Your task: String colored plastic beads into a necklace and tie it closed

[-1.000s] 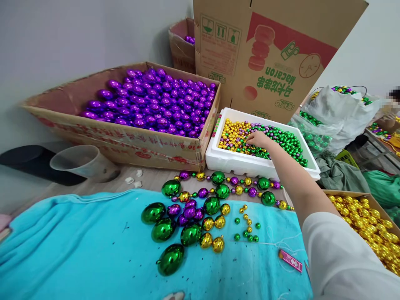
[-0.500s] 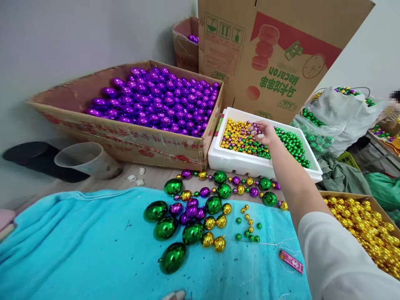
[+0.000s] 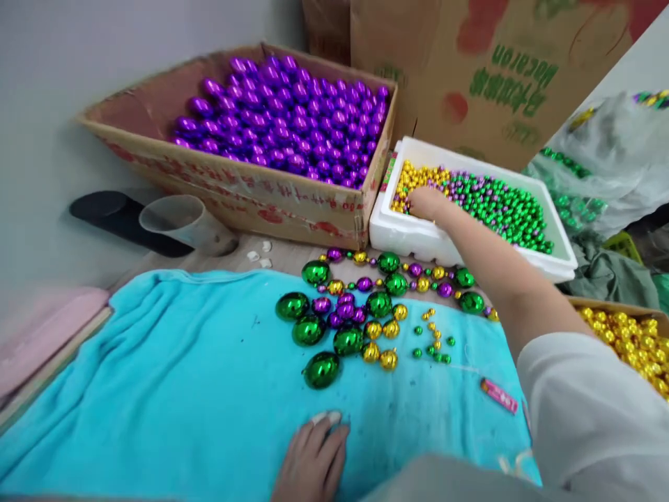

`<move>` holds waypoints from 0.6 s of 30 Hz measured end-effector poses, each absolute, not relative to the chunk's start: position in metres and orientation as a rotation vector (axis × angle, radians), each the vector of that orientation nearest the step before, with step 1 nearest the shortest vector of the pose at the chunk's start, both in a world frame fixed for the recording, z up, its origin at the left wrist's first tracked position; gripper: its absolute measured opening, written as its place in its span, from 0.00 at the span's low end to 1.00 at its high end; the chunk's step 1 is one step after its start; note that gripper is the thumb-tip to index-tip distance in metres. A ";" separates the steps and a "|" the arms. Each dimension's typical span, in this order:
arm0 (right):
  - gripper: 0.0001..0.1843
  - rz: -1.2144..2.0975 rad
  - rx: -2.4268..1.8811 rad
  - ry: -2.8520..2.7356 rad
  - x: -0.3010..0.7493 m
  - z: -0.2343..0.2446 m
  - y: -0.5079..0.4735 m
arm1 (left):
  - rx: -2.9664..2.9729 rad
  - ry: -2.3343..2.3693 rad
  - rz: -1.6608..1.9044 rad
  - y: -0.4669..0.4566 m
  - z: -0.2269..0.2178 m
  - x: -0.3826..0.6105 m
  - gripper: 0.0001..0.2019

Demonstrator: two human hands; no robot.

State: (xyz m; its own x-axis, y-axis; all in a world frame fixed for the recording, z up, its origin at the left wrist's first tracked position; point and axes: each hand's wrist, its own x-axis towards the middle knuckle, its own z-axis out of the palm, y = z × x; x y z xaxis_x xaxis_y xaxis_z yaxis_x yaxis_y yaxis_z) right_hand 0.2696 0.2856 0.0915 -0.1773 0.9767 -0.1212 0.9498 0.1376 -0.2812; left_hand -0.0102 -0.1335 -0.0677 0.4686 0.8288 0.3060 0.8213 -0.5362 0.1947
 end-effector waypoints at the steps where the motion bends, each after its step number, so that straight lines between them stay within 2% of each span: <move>1: 0.06 0.464 -1.973 -2.282 0.271 0.097 0.282 | 2.620 1.519 0.561 -0.133 -0.063 -0.007 0.11; 3: 0.11 0.423 -1.926 -2.187 0.278 0.110 0.272 | 2.536 1.520 0.523 -0.131 -0.057 -0.001 0.09; 5: 0.22 0.509 -1.892 -2.116 0.288 0.127 0.252 | 2.483 1.474 0.486 -0.130 -0.054 0.003 0.09; 6: 0.24 0.570 -1.865 -2.106 0.292 0.135 0.237 | 2.463 1.456 0.474 -0.130 -0.053 0.004 0.08; 9: 0.16 0.876 -1.570 -2.280 0.296 0.143 0.166 | 2.411 1.438 0.465 -0.131 -0.054 0.003 0.09; 11: 0.08 1.027 -1.553 -2.426 0.293 0.127 0.111 | 2.391 1.443 0.482 -0.132 -0.057 0.002 0.09; 13: 0.04 0.990 -1.588 -2.552 0.290 0.094 0.061 | 2.379 1.442 0.504 -0.130 -0.058 0.002 0.09; 16: 0.08 0.831 -1.801 -2.537 0.288 0.041 0.016 | 2.300 1.378 0.589 -0.121 -0.045 0.011 0.08; 18: 0.11 0.686 -1.903 -2.467 0.289 0.017 0.003 | 2.134 1.296 0.705 -0.115 -0.019 0.023 0.08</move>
